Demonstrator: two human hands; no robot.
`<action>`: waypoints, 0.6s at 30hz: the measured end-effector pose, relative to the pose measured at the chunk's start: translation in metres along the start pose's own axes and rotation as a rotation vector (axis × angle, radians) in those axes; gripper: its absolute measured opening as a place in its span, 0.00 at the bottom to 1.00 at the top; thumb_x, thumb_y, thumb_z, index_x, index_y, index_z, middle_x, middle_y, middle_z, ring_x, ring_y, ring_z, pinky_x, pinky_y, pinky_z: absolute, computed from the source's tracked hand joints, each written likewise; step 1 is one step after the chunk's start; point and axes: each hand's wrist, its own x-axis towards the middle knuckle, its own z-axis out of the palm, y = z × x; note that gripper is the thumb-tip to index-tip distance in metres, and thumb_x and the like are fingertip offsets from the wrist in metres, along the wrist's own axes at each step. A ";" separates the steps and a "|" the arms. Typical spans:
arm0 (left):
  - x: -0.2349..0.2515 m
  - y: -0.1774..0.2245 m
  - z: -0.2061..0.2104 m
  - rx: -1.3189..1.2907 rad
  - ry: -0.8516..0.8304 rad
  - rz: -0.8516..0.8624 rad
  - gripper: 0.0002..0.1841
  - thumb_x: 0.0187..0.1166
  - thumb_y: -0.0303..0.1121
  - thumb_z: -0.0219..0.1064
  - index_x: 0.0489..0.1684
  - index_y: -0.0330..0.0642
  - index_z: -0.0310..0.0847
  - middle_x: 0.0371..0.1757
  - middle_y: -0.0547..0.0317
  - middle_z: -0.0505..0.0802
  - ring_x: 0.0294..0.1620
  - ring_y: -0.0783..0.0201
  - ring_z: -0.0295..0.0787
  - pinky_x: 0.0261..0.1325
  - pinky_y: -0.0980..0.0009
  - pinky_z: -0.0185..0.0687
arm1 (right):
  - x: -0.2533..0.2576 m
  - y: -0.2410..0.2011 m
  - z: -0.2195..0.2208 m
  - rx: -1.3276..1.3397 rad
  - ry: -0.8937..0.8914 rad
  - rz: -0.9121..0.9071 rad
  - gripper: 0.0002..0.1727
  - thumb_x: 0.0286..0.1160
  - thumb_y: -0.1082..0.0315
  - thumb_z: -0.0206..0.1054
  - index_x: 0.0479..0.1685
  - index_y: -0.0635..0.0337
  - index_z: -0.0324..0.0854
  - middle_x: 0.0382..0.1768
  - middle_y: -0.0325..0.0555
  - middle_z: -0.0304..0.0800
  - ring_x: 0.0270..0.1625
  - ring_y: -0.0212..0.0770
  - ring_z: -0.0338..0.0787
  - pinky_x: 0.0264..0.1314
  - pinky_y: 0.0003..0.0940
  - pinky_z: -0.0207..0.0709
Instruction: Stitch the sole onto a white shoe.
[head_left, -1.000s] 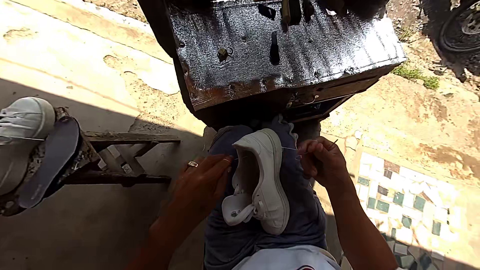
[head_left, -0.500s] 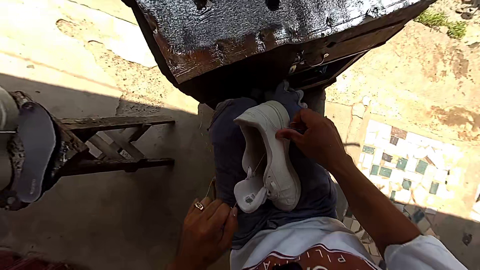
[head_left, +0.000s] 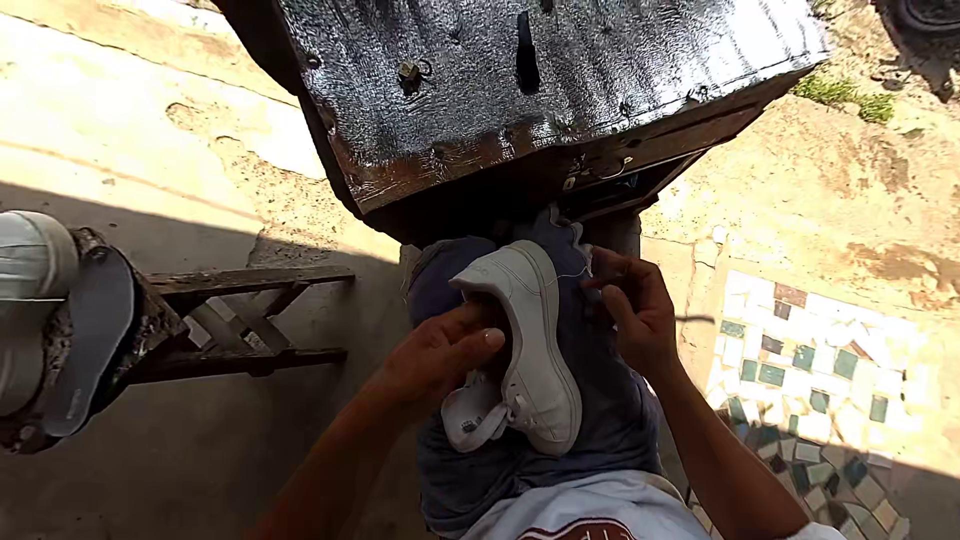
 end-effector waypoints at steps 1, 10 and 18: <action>0.009 0.001 0.001 0.018 -0.018 -0.038 0.21 0.78 0.41 0.73 0.65 0.43 0.83 0.54 0.56 0.94 0.55 0.65 0.92 0.64 0.66 0.88 | -0.004 -0.006 -0.001 -0.031 -0.005 0.000 0.21 0.87 0.70 0.57 0.77 0.54 0.70 0.70 0.42 0.86 0.39 0.35 0.94 0.33 0.30 0.91; 0.026 0.012 0.001 0.071 -0.059 -0.087 0.11 0.75 0.37 0.76 0.50 0.45 0.91 0.44 0.59 0.97 0.46 0.68 0.95 0.56 0.70 0.92 | -0.018 0.001 0.009 -0.248 -0.188 -0.031 0.15 0.88 0.63 0.63 0.63 0.56 0.90 0.45 0.37 0.95 0.40 0.24 0.88 0.46 0.24 0.85; 0.027 0.013 -0.003 0.016 -0.095 -0.093 0.11 0.75 0.36 0.77 0.51 0.47 0.90 0.45 0.60 0.97 0.46 0.69 0.95 0.56 0.71 0.92 | -0.017 0.003 0.010 -0.271 -0.221 -0.014 0.15 0.88 0.62 0.62 0.64 0.50 0.91 0.41 0.36 0.94 0.38 0.25 0.87 0.42 0.27 0.83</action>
